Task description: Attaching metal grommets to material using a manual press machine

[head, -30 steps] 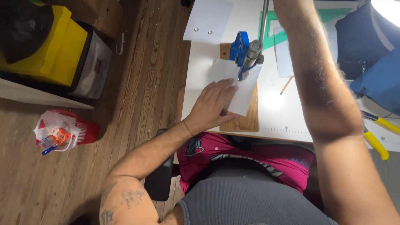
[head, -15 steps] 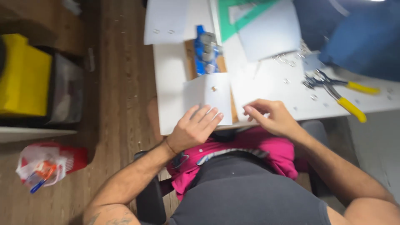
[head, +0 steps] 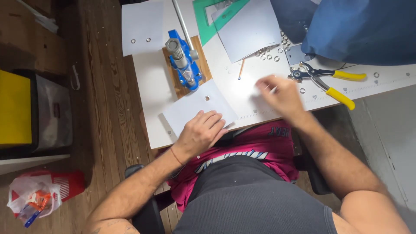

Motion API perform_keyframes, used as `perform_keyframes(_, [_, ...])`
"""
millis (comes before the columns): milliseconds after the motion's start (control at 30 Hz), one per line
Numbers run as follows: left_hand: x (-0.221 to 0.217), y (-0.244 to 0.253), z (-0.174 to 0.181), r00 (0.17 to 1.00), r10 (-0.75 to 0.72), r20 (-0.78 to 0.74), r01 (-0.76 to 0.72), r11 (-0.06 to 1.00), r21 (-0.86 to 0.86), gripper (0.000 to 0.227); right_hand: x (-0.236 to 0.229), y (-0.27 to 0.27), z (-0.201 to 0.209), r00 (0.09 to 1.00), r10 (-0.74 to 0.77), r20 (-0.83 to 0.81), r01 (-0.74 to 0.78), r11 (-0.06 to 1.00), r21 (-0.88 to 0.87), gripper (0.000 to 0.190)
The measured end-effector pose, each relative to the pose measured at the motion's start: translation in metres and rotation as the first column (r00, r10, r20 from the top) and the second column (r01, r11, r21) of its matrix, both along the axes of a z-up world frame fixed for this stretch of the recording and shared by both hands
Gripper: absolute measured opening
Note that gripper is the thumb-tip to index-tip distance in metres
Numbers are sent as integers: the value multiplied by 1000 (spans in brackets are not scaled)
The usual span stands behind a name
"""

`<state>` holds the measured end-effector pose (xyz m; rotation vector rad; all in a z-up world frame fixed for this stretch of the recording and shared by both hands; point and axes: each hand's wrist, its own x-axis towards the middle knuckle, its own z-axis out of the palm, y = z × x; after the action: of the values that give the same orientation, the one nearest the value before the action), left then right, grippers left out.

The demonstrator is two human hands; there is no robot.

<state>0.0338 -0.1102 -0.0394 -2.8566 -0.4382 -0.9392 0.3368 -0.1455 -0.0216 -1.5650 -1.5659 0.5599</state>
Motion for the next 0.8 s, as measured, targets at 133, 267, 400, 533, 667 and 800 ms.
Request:
perform_keyframes(133, [-8,5,38,993,-90,-78,85,994,-65,29,60,25,5,820,-221,529,147,973,179,15])
perform_keyframes(267, [-12,-3,70,996,-69,-63,64,995,-78,33,62,49,12,804,-102,586,162,986,-50,33])
perform_keyframes(400, [-28,-1,72,992,-76,-96,64,990,-126,30,59,59,-6,750,-120,651,160,987,-3,24])
perform_keyframes(533, [-32,8,72,989,-75,-127,58,990,-130,28,58,58,1,870,-82,486,149,984,-102,13])
perform_keyframes(667, [-29,11,77,991,-97,-90,84,987,-138,28,60,52,-9,892,-14,451,2,1000,28,3])
perform_keyframes(800, [-32,14,72,989,-113,-95,97,981,-167,28,60,46,-24,850,41,525,-135,980,143,12])
